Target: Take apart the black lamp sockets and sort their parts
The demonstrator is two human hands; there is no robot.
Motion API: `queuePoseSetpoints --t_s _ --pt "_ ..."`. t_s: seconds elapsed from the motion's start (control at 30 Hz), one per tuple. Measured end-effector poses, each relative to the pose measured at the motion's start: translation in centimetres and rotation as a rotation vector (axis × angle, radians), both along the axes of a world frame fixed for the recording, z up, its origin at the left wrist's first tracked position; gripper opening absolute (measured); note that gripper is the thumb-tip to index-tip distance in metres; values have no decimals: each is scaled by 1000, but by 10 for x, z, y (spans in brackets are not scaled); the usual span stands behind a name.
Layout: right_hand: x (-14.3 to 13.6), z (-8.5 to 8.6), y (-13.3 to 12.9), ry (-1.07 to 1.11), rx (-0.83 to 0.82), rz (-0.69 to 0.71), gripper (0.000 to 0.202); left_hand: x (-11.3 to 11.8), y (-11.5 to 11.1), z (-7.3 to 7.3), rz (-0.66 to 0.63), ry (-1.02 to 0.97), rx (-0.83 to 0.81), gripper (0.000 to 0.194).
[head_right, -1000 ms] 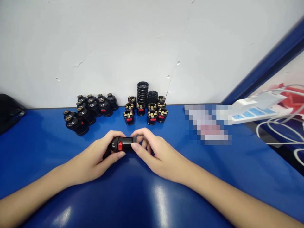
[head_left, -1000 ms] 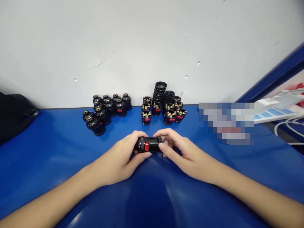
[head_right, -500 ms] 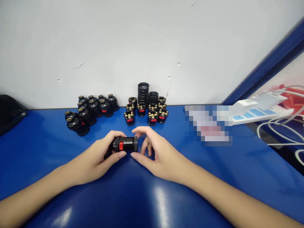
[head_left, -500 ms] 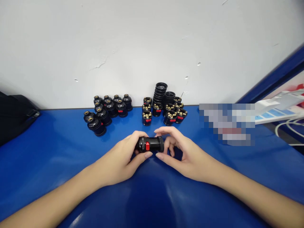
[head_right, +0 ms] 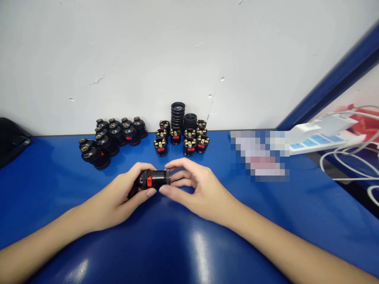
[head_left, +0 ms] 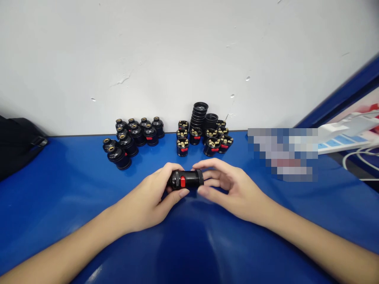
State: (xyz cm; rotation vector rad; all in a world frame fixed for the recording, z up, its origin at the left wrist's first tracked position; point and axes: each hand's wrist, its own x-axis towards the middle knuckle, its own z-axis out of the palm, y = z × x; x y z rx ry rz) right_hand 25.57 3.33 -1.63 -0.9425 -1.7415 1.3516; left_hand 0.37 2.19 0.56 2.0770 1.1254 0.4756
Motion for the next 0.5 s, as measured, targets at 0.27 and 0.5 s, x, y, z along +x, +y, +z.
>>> queuePoseSetpoints --t_s 0.27,0.5 --pt "-2 -6 -4 50 296 -30 28 0 0 -2 5 -13 -9 25" --pt "1 -3 -5 -149 561 -53 34 -1 -1 1 -1 -22 -34 24"
